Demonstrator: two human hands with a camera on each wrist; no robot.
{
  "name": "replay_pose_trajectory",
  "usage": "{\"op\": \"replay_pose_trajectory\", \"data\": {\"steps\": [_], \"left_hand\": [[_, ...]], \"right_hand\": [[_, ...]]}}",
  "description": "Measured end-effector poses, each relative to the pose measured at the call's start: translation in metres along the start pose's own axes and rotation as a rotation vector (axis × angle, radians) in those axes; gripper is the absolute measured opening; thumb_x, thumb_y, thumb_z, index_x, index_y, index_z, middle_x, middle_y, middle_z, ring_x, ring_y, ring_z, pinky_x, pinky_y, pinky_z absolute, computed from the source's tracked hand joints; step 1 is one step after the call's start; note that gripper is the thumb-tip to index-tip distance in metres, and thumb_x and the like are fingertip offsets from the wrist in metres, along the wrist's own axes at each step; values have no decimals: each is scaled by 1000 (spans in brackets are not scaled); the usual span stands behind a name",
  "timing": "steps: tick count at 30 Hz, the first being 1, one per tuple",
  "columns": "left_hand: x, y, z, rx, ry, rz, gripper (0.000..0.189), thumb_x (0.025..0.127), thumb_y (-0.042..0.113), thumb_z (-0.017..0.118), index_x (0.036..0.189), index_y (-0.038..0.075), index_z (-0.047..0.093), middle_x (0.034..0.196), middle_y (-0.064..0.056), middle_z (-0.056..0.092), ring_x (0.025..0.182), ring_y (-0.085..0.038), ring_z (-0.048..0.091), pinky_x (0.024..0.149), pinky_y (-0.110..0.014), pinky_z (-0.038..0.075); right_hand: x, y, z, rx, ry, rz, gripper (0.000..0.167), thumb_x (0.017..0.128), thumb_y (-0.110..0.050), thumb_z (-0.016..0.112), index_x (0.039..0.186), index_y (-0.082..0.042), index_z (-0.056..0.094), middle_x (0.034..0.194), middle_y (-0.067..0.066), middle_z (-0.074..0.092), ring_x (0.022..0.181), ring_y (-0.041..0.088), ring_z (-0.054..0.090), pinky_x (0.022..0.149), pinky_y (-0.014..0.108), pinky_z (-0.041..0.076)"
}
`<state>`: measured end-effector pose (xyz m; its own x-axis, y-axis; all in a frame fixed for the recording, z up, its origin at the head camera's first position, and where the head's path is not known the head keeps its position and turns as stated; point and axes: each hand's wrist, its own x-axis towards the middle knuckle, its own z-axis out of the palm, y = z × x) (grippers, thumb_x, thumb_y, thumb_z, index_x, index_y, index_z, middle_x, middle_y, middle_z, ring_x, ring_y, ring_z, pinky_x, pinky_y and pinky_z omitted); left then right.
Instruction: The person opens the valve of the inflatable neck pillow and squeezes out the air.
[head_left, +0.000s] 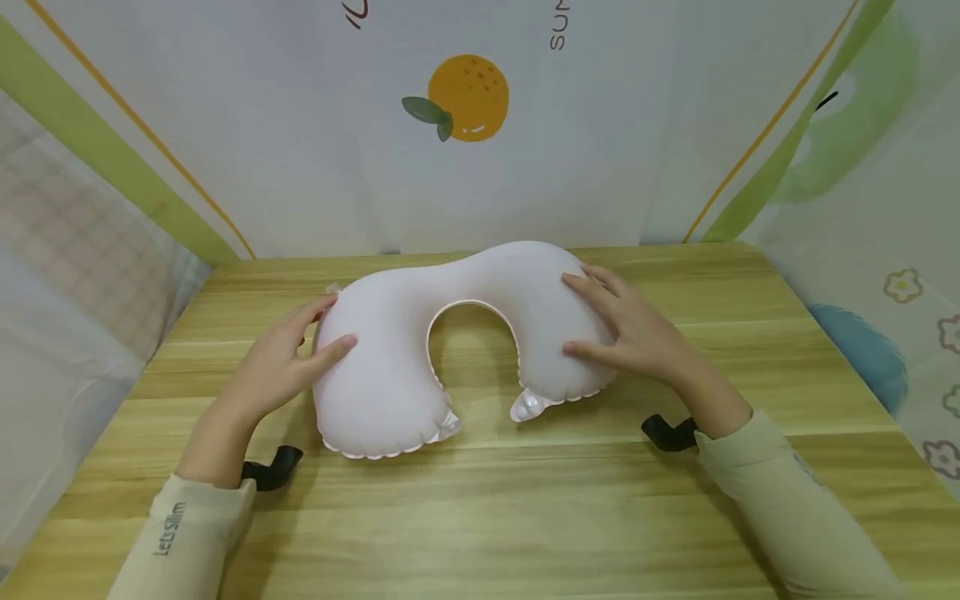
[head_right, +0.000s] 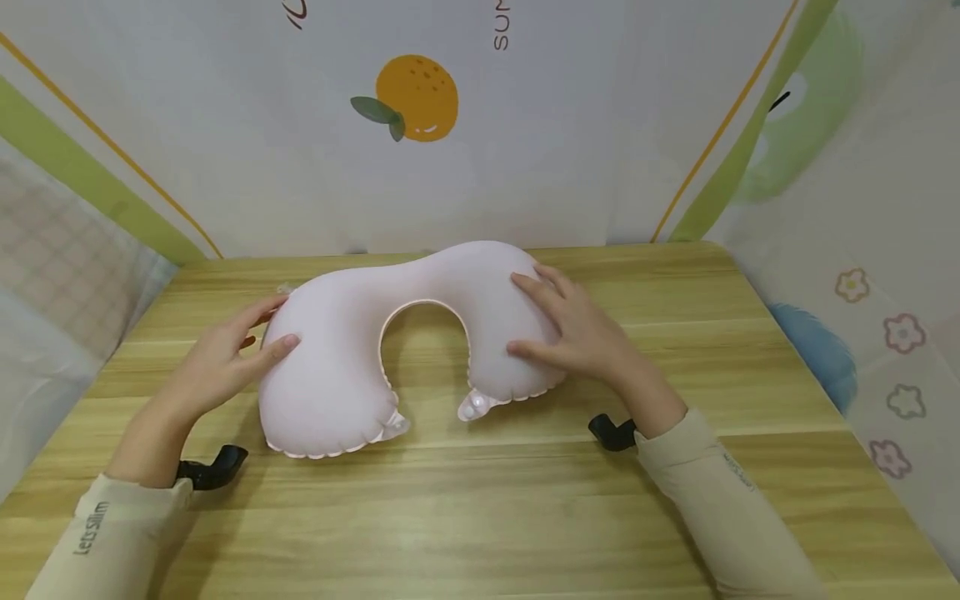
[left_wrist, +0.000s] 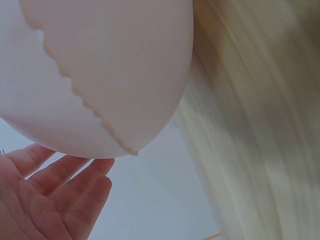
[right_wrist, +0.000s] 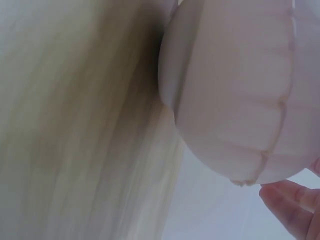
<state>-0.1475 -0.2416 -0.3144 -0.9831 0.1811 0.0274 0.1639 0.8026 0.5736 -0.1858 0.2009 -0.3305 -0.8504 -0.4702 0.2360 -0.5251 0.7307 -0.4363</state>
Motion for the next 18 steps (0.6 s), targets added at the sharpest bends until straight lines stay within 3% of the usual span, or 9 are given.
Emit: {"op": "replay_pose_trajectory", "data": {"steps": [18], "left_hand": [[2,15,11,31,-26,79,79,94,55,60,157,19,30,154,-14,42,144,-39,36,109,-71,31]], "right_hand": [[-34,7,-14,-63,28,-46,87,79,-47,80,152,-22,39,158,14,34,140,42,38,104,67,39]]}}
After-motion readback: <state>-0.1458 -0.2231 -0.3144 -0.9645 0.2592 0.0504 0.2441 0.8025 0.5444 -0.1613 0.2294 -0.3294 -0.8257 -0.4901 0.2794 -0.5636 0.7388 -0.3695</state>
